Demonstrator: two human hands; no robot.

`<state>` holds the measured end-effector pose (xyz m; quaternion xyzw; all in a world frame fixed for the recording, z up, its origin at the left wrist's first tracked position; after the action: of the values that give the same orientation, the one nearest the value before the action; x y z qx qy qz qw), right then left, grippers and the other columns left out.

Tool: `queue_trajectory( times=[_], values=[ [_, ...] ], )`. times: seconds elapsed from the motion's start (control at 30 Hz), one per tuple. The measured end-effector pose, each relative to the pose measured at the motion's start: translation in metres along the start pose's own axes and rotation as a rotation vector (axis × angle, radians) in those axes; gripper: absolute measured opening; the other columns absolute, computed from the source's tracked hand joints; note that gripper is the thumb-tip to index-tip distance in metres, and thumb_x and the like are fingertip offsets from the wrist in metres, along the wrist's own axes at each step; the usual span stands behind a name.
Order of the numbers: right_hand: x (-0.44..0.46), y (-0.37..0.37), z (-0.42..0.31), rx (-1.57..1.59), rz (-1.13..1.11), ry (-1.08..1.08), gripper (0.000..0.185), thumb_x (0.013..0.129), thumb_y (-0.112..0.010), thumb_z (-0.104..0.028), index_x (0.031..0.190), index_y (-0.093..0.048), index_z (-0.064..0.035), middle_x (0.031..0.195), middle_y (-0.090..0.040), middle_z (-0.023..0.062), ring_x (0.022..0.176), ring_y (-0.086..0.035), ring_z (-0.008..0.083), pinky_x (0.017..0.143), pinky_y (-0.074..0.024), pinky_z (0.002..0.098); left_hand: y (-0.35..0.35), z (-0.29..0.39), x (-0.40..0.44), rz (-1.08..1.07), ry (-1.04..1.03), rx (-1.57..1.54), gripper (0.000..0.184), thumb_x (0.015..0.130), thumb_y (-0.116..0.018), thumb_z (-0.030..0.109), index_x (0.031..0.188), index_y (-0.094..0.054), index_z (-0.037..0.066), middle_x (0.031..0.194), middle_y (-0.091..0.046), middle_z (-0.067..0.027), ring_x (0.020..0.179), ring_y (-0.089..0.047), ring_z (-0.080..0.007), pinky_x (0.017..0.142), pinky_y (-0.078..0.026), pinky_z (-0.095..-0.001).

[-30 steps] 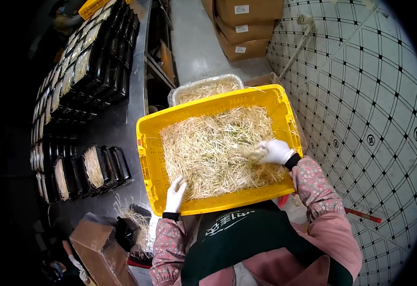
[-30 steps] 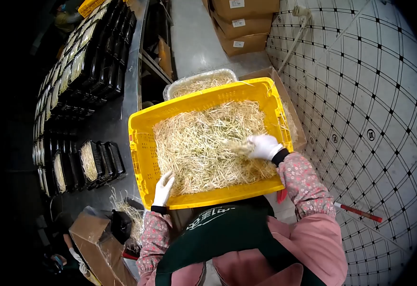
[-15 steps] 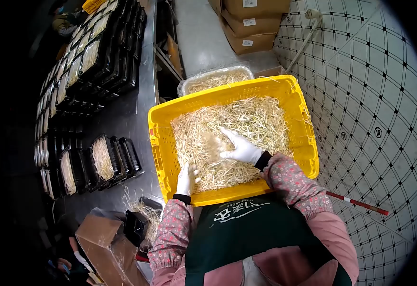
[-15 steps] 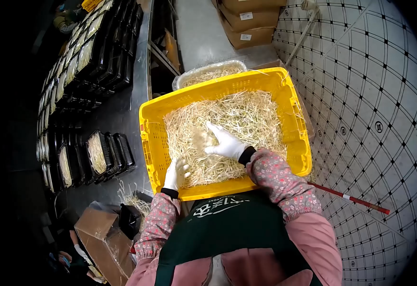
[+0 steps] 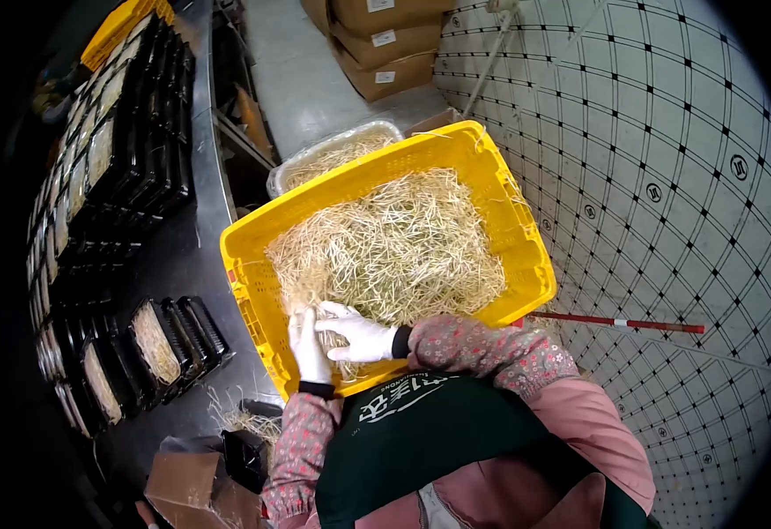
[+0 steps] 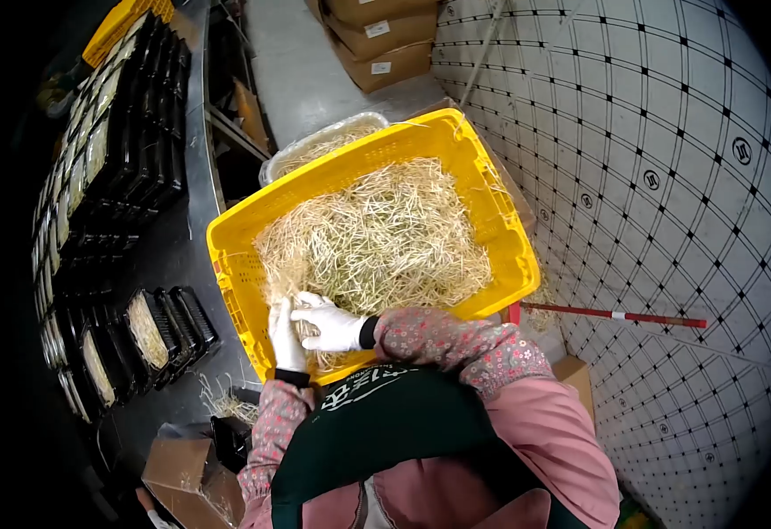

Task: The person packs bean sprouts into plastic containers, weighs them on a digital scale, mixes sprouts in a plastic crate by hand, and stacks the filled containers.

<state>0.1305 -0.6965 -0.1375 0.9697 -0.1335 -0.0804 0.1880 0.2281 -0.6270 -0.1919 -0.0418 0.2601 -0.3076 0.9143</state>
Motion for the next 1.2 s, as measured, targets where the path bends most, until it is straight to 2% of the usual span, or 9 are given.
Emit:
queue_trajectory(
  times=[0.07, 0.17, 0.3, 0.4, 0.47, 0.53, 0.7, 1.07, 1.2],
  values=[
    [-0.008, 0.022, 0.01, 0.288, -0.199, 0.04, 0.07, 0.084, -0.074, -0.033, 0.147, -0.047, -0.0186, 0.154, -0.035, 0.0257, 0.145, -0.029, 0.0417, 0.119, -0.0274, 0.0478, 0.021, 0.015, -0.009, 0.006, -0.001, 0.155, 0.058, 0.093, -0.069, 0.016, 0.141, -0.043, -0.002, 0.131, -0.058, -0.0134, 0.113, -0.06, -0.0213, 0.099, -0.047, -0.0332],
    [-0.052, 0.092, 0.064, -0.72, -0.093, -0.146, 0.1, 0.072, -0.082, -0.046, 0.155, -0.031, -0.0238, 0.161, -0.021, 0.0237, 0.146, -0.022, 0.0472, 0.108, -0.0302, 0.0711, 0.043, -0.029, 0.006, 0.035, 0.156, 0.24, 0.076, 0.086, -0.076, 0.014, 0.147, -0.034, -0.002, 0.138, -0.053, -0.0151, 0.118, -0.056, -0.0226, 0.104, -0.043, -0.0332],
    [-0.115, 0.12, 0.163, -0.84, -0.421, -0.543, 0.131, 0.057, -0.093, -0.047, 0.159, -0.01, -0.0342, 0.167, -0.001, 0.012, 0.151, -0.008, 0.0453, 0.104, -0.0286, 0.077, 0.06, -0.07, 0.037, 0.126, 0.161, 0.625, 0.118, 0.072, -0.088, 0.026, 0.156, -0.011, -0.005, 0.153, -0.033, -0.0278, 0.141, -0.036, -0.0327, 0.117, -0.029, -0.0366],
    [-0.111, 0.136, 0.202, -0.788, -0.333, -0.561, 0.074, 0.077, -0.078, -0.023, 0.144, -0.047, -0.0236, 0.155, -0.037, 0.0175, 0.131, -0.049, 0.0417, 0.096, -0.0515, 0.0517, 0.058, -0.076, 0.054, 0.061, 0.045, 0.878, 0.111, 0.072, -0.085, 0.02, 0.154, -0.016, -0.008, 0.148, -0.04, -0.0284, 0.136, -0.042, -0.0344, 0.114, -0.033, -0.0362],
    [-0.126, 0.172, 0.212, -0.769, -0.248, -0.684, 0.046, 0.078, -0.068, -0.013, 0.124, -0.064, -0.0154, 0.13, -0.062, 0.019, 0.111, -0.065, 0.0364, 0.089, -0.0542, 0.0436, 0.081, -0.085, 0.064, 0.148, 0.088, 0.647, 0.091, 0.079, -0.075, 0.001, 0.153, -0.023, -0.006, 0.123, -0.061, -0.0167, 0.099, -0.063, -0.0182, 0.086, -0.052, -0.0303],
    [-0.134, 0.212, 0.195, -0.62, -0.04, -0.691, 0.039, 0.078, -0.068, -0.015, 0.117, -0.069, -0.0117, 0.112, -0.069, 0.0208, 0.105, -0.067, 0.0358, 0.089, -0.0538, 0.0433, 0.033, -0.033, 0.03, -0.078, 0.071, 0.15, 0.074, 0.082, -0.068, -0.004, 0.149, -0.036, -0.002, 0.123, -0.063, -0.0107, 0.102, -0.063, -0.0175, 0.088, -0.052, -0.03],
    [-0.082, 0.206, 0.132, 0.311, 0.235, -0.46, 0.061, 0.078, -0.076, -0.015, 0.134, -0.057, -0.0028, 0.121, -0.069, 0.013, 0.11, -0.062, 0.022, 0.097, -0.0479, 0.033, 0.023, -0.004, 0.01, -0.116, 0.022, 0.216, 0.058, 0.083, -0.073, -0.002, 0.137, -0.05, -0.001, 0.122, -0.064, -0.0065, 0.108, -0.061, -0.0161, 0.097, -0.048, -0.0292],
    [0.028, 0.033, 0.143, -0.024, 0.127, -0.205, 0.055, 0.09, -0.065, -0.021, 0.14, -0.051, -0.0049, 0.134, -0.057, 0.0202, 0.122, -0.055, 0.0286, 0.107, -0.0417, 0.0354, 0.062, -0.086, 0.035, 0.103, 0.269, 0.341, 0.023, 0.091, -0.065, 0.01, 0.112, -0.06, 0.003, 0.097, -0.066, -0.0048, 0.081, -0.061, -0.0142, 0.07, -0.05, -0.0287],
    [0.028, 0.017, 0.076, 0.144, -0.053, -0.208, 0.066, 0.089, -0.069, -0.023, 0.147, -0.043, -0.0033, 0.139, -0.055, 0.021, 0.128, -0.053, 0.0284, 0.11, -0.0394, 0.0357, 0.011, -0.028, -0.009, 0.07, 0.019, -0.003, 0.036, 0.093, -0.058, 0.004, 0.128, -0.057, 0.0, 0.119, -0.065, -0.0091, 0.104, -0.06, -0.0182, 0.092, -0.048, -0.0316]
  ],
)
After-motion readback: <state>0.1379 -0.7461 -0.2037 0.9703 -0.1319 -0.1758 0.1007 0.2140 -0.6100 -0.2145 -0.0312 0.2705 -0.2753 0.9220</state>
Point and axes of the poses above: each hand's wrist, its own x-axis towards the middle knuckle, its own y-axis out of the back of the hand, z = x × y, the point moved 10 cm from there along x, towards the middle knuckle
